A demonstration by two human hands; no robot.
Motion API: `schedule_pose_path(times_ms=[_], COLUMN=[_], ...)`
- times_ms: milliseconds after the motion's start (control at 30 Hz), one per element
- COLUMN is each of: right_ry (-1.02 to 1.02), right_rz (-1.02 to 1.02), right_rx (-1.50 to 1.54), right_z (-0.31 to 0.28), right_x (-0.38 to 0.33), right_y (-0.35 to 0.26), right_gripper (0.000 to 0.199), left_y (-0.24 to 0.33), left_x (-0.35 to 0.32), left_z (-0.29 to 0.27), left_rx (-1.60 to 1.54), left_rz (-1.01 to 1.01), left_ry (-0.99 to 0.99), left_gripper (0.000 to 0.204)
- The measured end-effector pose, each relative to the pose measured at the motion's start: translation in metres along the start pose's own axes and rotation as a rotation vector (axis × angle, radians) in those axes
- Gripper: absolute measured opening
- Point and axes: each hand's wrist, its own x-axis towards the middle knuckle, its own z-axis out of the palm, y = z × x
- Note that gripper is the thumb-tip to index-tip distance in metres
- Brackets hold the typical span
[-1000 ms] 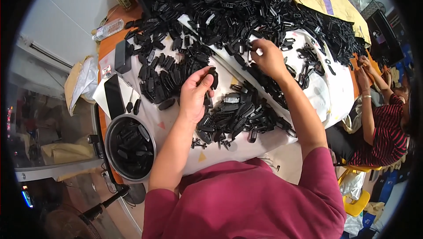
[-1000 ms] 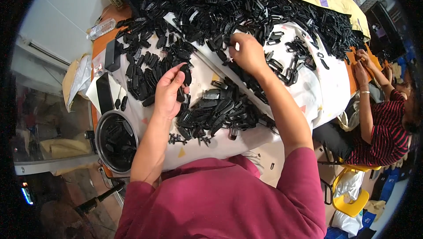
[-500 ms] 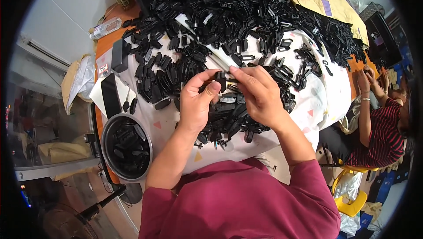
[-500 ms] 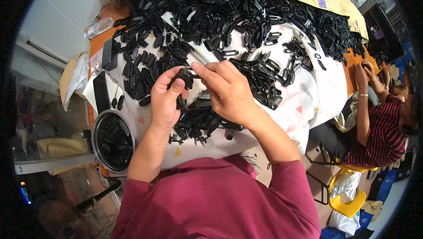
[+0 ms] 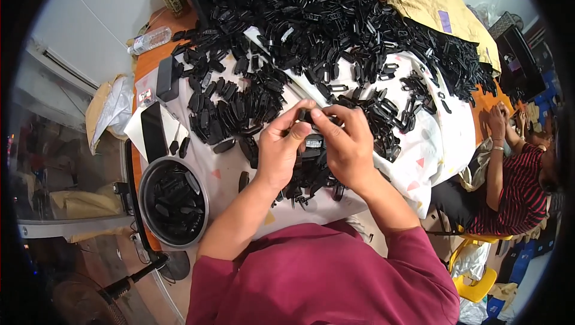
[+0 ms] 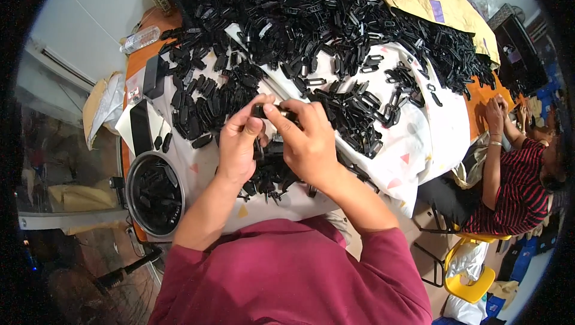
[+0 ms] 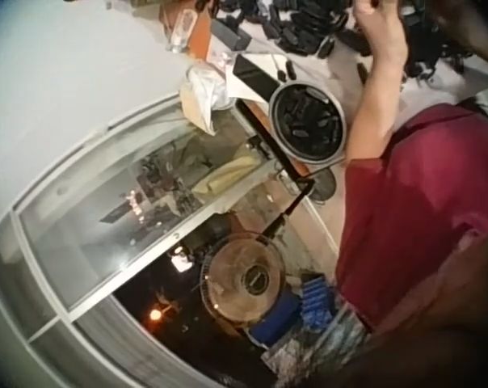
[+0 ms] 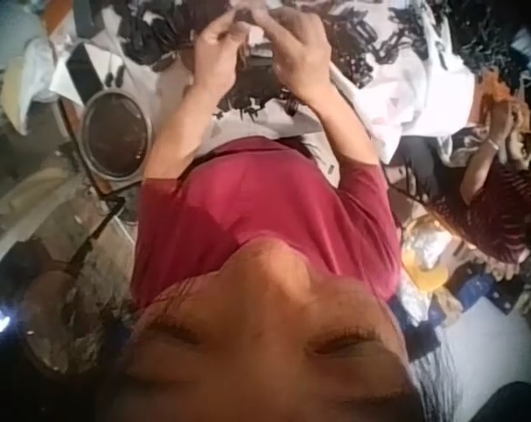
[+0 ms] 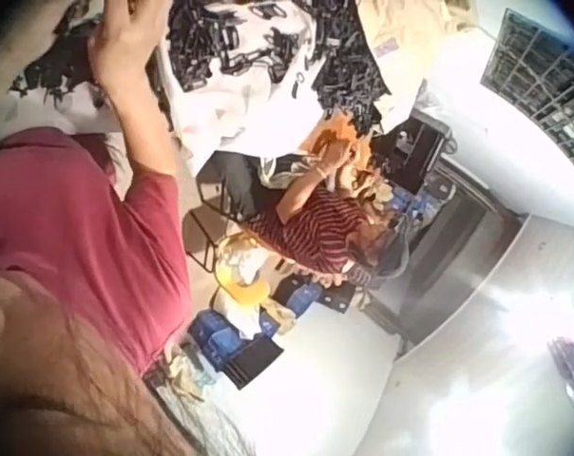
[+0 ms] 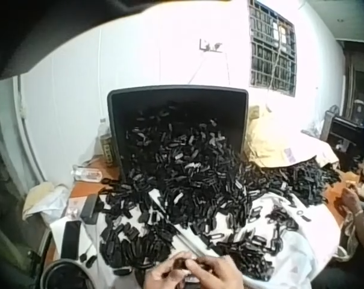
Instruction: The recorder is assembling small black plastic components by snapping pieces together at a workbench.
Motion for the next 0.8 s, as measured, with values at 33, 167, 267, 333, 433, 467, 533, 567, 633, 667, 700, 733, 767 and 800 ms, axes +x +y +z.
schedule_pose_path(times_ms=[33, 167, 267, 333, 433, 467, 533, 567, 633, 667, 700, 733, 767, 800], right_ry=[-0.027, -0.194, -0.41, -0.545, -0.657, -0.821, -0.857, -0.887, -0.798, -0.702, -0.703, -0.569, -0.432, -0.29], right_rz=[0.12, 0.751, 0.786, 0.561, 0.449, 0.384, 0.334, 0.282, 0.273, 0.263, 0.267, 0.391, 0.505, 0.613], right_rx=[0.133, 0.639, 0.902, 0.641, -0.115, -0.251, -0.314, -0.385, -0.359, -0.342, -0.344, -0.177, -0.005, 0.167], right_z=[0.001, 0.008, 0.013, 0.022, 0.038, 0.041, 0.053, 0.057, 0.056, 0.053, 0.048, 0.041, 0.036, 0.032], right_x=[-0.004, -0.009, 0.002, 0.015, 0.019, 0.02, 0.019, 0.017, 0.016, 0.018, 0.018, 0.016, 0.014, 0.011], right_y=[-0.004, -0.005, 0.012, 0.059, 0.146, 0.158, 0.168, 0.167, 0.165, 0.162, 0.158, 0.15, 0.14, 0.132], right_gripper=[0.041, 0.023, 0.019, 0.02, 0.029, 0.033, 0.03, 0.027, 0.027, 0.027, 0.027, 0.027, 0.027, 0.029], left_y=[0.0, -0.005, -0.008, -0.008, -0.005, -0.004, -0.005, -0.009, -0.016, -0.013, -0.013, -0.016, -0.021, -0.029], left_x=[0.0, 0.002, 0.001, 0.008, 0.023, 0.026, 0.029, 0.031, 0.035, 0.034, 0.036, 0.036, 0.039, 0.046], left_z=[0.001, -0.007, -0.023, -0.037, -0.058, -0.063, -0.061, -0.059, -0.05, -0.045, -0.038, -0.031, -0.027, -0.024], left_rx=[-0.014, -0.197, -0.252, -0.284, -0.39, -0.395, -0.08, 0.16, 0.686, 1.062, 1.202, 1.339, 1.338, 1.39], left_rz=[-0.04, -0.125, -0.19, -0.185, -0.215, -0.244, -0.18, -0.107, 0.027, 0.098, 0.054, 0.013, 0.013, 0.089], left_ry=[0.052, 0.053, 0.135, 0.256, 0.397, 0.406, 0.284, 0.206, -0.002, -0.182, -0.306, -0.432, -0.43, -0.443], left_gripper=[0.037, 0.03, 0.025, 0.022, 0.021, 0.021, 0.013, 0.011, 0.013, 0.019, 0.021, 0.023, 0.023, 0.024])
